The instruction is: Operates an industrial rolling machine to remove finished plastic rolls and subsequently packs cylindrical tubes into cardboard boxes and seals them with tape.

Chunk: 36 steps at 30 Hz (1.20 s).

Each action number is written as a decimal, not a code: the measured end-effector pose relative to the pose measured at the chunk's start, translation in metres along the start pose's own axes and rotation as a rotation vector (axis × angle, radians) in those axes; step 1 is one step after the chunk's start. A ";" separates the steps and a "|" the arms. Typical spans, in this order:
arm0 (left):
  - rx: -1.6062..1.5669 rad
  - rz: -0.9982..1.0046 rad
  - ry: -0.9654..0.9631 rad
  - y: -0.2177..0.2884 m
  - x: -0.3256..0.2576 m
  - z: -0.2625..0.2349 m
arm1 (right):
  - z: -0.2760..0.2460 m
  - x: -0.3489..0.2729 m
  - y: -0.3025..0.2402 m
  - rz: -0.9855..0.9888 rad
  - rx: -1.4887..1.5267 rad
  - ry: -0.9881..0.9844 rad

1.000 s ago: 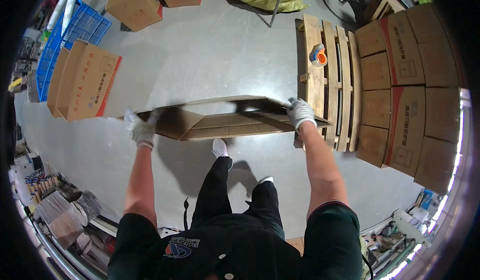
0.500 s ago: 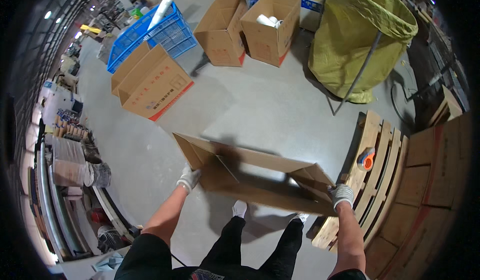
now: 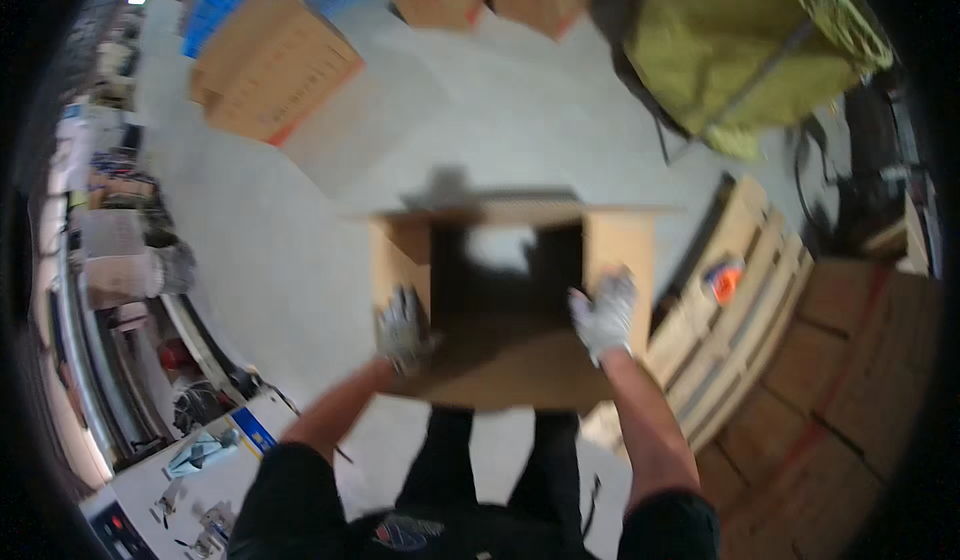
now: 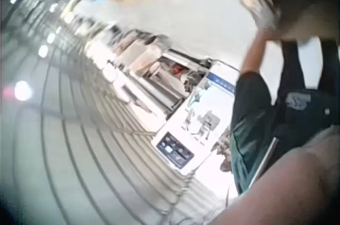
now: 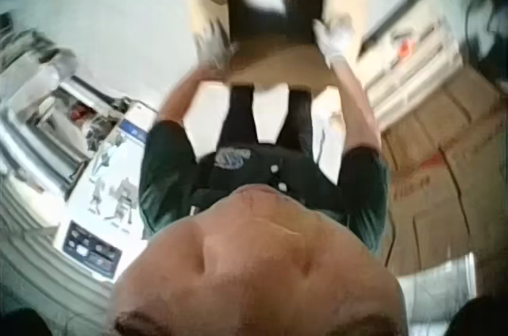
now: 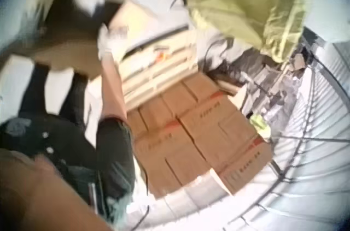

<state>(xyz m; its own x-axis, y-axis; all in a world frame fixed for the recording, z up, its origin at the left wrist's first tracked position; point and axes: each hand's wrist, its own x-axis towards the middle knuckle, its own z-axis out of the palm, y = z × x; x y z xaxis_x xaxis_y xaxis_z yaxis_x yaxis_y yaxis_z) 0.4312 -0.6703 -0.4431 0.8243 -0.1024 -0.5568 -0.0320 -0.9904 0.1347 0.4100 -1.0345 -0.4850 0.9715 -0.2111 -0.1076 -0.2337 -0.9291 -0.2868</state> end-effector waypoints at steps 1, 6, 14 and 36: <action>0.144 0.046 -0.043 -0.019 0.021 0.008 | -0.001 0.011 -0.027 -0.081 -0.067 -0.342; 0.498 0.335 -0.158 -0.054 0.098 0.006 | 0.036 0.040 0.037 -0.512 -0.531 -0.593; 0.532 0.425 -0.199 -0.074 0.095 0.022 | -0.060 0.006 -0.021 -0.415 -0.011 -1.075; -0.088 0.622 0.119 0.060 0.013 0.079 | -0.112 0.215 -0.057 -0.041 -0.493 -0.199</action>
<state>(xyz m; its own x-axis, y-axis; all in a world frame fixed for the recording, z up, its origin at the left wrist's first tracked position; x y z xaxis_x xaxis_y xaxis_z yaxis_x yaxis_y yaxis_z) 0.3950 -0.7380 -0.5070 0.7238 -0.6399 -0.2582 -0.4825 -0.7369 0.4735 0.6364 -1.0606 -0.3854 0.9419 -0.1547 -0.2981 -0.1030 -0.9779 0.1821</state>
